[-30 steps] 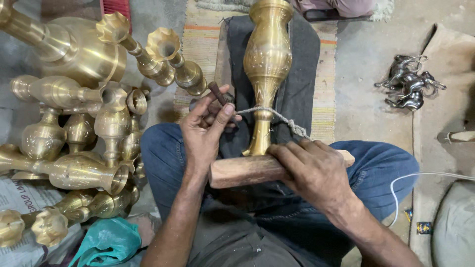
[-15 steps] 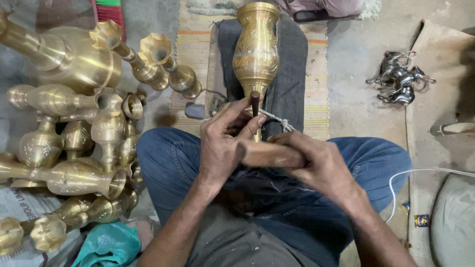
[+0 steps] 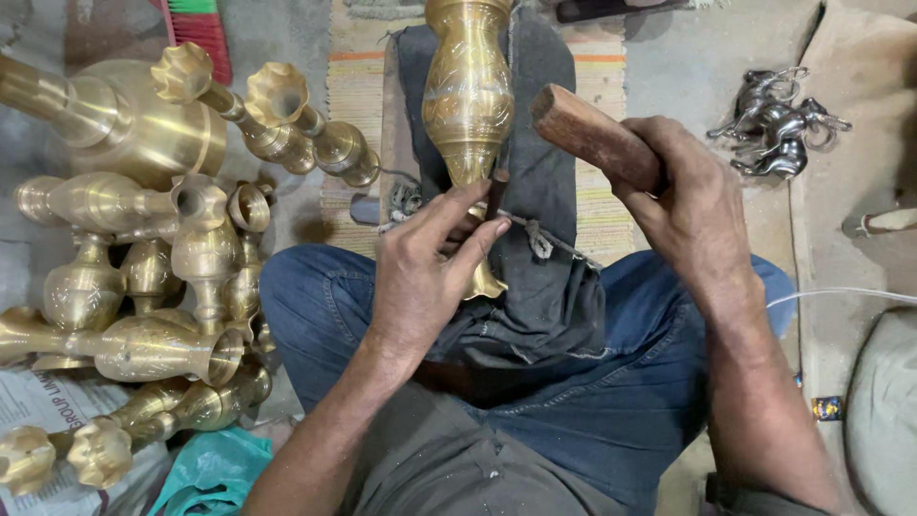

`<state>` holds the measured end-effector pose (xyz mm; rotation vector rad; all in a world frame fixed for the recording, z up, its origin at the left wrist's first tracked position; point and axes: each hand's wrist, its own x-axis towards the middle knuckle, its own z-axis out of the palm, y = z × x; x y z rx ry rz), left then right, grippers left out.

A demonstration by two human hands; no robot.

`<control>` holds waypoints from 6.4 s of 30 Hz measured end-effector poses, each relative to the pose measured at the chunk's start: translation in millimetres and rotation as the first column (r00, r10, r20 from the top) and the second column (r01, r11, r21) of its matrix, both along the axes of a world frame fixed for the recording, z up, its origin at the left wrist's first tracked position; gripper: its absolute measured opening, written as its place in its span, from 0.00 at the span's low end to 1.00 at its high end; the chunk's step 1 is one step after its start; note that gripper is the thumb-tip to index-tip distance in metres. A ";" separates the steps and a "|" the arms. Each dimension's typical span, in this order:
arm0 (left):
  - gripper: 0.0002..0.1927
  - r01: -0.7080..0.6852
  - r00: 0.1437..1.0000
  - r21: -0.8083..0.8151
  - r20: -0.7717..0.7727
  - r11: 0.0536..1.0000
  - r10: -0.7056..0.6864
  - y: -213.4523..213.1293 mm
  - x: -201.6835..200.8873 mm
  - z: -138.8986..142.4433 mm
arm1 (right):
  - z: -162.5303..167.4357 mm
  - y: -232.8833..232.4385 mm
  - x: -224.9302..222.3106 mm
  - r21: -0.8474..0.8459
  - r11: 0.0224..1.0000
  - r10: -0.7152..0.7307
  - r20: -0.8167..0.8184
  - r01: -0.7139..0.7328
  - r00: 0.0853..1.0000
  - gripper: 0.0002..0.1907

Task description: The person sits cross-legged on the floor holding a brass vase steady with one hand while positioning a small chisel against its surface with the other, striking the chisel with a wooden mallet to engrave decorative patterns into the metal. The person repositions the chisel repeatedly along the vase body to continue the engraved design.

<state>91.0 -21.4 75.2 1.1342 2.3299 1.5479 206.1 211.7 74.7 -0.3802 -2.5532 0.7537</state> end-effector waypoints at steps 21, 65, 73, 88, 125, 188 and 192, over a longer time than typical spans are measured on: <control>0.19 -0.067 0.798 0.368 0.577 0.927 -0.172 -13.9 -23.4 -41.7 | -6.1 -99.7 -1.4 0.553 0.658 0.571 0.077 -0.511 0.817 0.17; 0.20 -0.145 0.974 0.195 0.201 0.970 0.105 -4.2 9.5 -20.1 | 94.2 1.8 -55.8 0.358 0.890 0.168 0.320 -0.283 0.933 0.17; 0.21 -0.125 0.982 0.170 0.163 0.977 0.097 -5.7 7.1 -20.5 | 96.8 3.3 -51.7 0.369 0.868 0.197 0.359 -0.333 0.912 0.18; 0.20 -0.079 0.989 0.182 0.134 0.980 0.055 -6.9 4.5 -14.9 | 89.1 -1.1 -50.9 0.144 0.975 0.111 0.337 -0.168 0.935 0.17; 0.19 -0.086 0.987 0.136 0.144 0.987 0.066 -9.5 6.9 -13.0 | 79.7 1.8 -43.0 0.158 0.966 0.127 0.404 -0.206 0.906 0.17; 0.18 0.069 0.868 0.350 0.441 0.934 -0.229 -19.2 -8.7 -37.7 | 58.9 2.2 -42.0 0.485 0.777 0.292 0.288 -0.402 0.912 0.19; 0.20 -0.247 0.804 0.435 0.591 0.866 -0.067 -32.7 -17.9 -46.5 | 38.0 -7.2 -28.3 0.252 0.929 0.234 0.166 -0.271 0.958 0.14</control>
